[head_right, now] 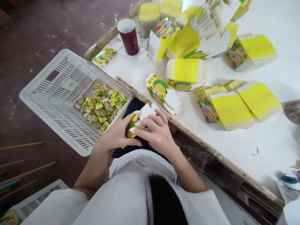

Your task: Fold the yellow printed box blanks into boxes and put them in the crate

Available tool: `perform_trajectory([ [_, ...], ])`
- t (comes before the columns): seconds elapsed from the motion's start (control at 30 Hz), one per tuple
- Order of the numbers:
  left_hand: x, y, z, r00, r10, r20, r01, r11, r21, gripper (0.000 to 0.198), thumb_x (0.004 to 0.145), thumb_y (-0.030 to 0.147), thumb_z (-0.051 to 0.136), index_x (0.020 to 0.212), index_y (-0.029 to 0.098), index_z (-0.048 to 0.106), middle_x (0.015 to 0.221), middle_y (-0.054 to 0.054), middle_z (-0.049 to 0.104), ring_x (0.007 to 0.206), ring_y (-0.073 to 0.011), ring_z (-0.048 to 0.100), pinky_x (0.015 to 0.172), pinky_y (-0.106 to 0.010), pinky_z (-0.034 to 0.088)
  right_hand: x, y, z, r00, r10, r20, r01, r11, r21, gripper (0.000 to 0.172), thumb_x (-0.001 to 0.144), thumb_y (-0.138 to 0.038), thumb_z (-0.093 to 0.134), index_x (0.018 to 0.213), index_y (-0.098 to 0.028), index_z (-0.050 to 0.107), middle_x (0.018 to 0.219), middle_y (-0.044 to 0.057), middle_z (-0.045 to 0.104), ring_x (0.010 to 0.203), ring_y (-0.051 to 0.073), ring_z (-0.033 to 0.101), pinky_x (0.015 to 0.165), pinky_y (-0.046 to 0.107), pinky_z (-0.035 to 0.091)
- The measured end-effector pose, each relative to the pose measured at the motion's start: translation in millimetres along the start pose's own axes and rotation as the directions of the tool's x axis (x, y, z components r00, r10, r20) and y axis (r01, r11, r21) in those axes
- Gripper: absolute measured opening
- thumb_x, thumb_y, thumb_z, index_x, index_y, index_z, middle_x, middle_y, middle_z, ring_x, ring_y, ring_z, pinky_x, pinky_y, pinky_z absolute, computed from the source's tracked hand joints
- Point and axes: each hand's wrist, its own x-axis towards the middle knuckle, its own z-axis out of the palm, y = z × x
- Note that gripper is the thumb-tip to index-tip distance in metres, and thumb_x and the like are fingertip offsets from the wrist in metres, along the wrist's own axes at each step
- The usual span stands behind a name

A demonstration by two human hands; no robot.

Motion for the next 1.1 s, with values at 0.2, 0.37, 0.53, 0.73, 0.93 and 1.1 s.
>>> perform_trajectory([
  [0.2, 1.1, -7.3, 47.4, 0.966, 0.063, -0.251, -0.020, 0.985, 0.170, 0.066, 0.072, 0.030, 0.078, 0.129, 0.022, 0.046, 0.103, -0.005, 0.068, 0.091, -0.0247, 0.071, 0.080, -0.034, 0.056, 2.1, -1.1, 28.3, 0.841, 0.541, -0.014, -0.432, 0.686, 0.586, 0.076, 0.089, -0.067, 0.056, 0.151, -0.026, 0.038, 0.149, 0.014, 0.050, 0.144, 0.034, 0.043, 0.116, 0.054, 0.041],
  [0.37, 1.6, -20.1, 55.7, 0.901, 0.377, -0.214, -0.300, 0.899, 0.318, 0.064, 0.071, 0.019, 0.069, 0.128, 0.026, 0.041, 0.115, -0.008, 0.062, 0.105, -0.0269, 0.067, 0.085, -0.039, 0.056, 5.8, 1.7, 28.4, 0.755, 0.416, 0.507, -0.631, 0.250, 0.734, 0.075, 0.082, -0.063, 0.070, 0.145, -0.026, 0.051, 0.142, 0.011, 0.062, 0.130, 0.030, 0.060, 0.110, 0.047, 0.049],
  [0.53, 2.6, -26.6, 52.0, 0.943, 0.271, -0.193, -0.221, 0.944, 0.244, 0.066, 0.070, 0.022, 0.069, 0.127, 0.026, 0.037, 0.103, -0.003, 0.060, 0.082, -0.0207, 0.067, 0.068, -0.032, 0.053, -0.4, -0.1, 25.5, 0.883, 0.364, 0.295, -0.455, 0.518, 0.724, 0.072, 0.086, -0.067, 0.063, 0.146, -0.028, 0.052, 0.152, 0.009, 0.054, 0.140, 0.031, 0.051, 0.115, 0.047, 0.044],
  [0.73, 4.0, -34.6, 65.8, 0.891, 0.208, -0.403, -0.075, 0.944, 0.322, 0.082, 0.068, 0.020, 0.071, 0.138, 0.019, 0.030, 0.131, -0.018, 0.052, 0.115, -0.0320, 0.060, 0.092, -0.047, 0.054, -6.6, 3.3, 26.7, 0.964, 0.266, -0.015, -0.246, 0.910, 0.335, 0.040, 0.101, -0.021, 0.044, 0.133, -0.033, 0.066, 0.146, 0.006, 0.060, 0.132, 0.025, 0.060, 0.110, 0.043, 0.051],
  [0.93, -3.6, -27.0, 39.3, 0.919, 0.232, -0.320, -0.100, 0.919, 0.380, 0.055, 0.072, 0.026, 0.077, 0.122, 0.020, 0.053, 0.111, -0.010, 0.068, 0.103, -0.0277, 0.068, 0.091, -0.042, 0.055, -7.5, 20.6, 16.4, 0.983, 0.134, 0.127, -0.150, 0.980, 0.130, 0.033, 0.096, -0.022, 0.057, 0.126, -0.028, 0.068, 0.160, 0.012, 0.041, 0.142, 0.032, 0.049, 0.107, 0.048, 0.051],
  [1.1, 0.9, -17.4, 23.5, 0.948, 0.215, -0.236, -0.134, 0.939, 0.316, 0.057, 0.068, 0.028, 0.083, 0.119, 0.019, 0.059, 0.112, -0.010, 0.071, 0.102, -0.0268, 0.070, 0.090, -0.038, 0.056, -3.1, 29.3, -0.5, 0.956, 0.052, 0.288, -0.107, 0.978, 0.180, 0.027, 0.097, -0.026, 0.056, 0.121, -0.026, 0.068, 0.156, 0.015, 0.045, 0.144, 0.030, 0.046, 0.111, 0.050, 0.046],
])
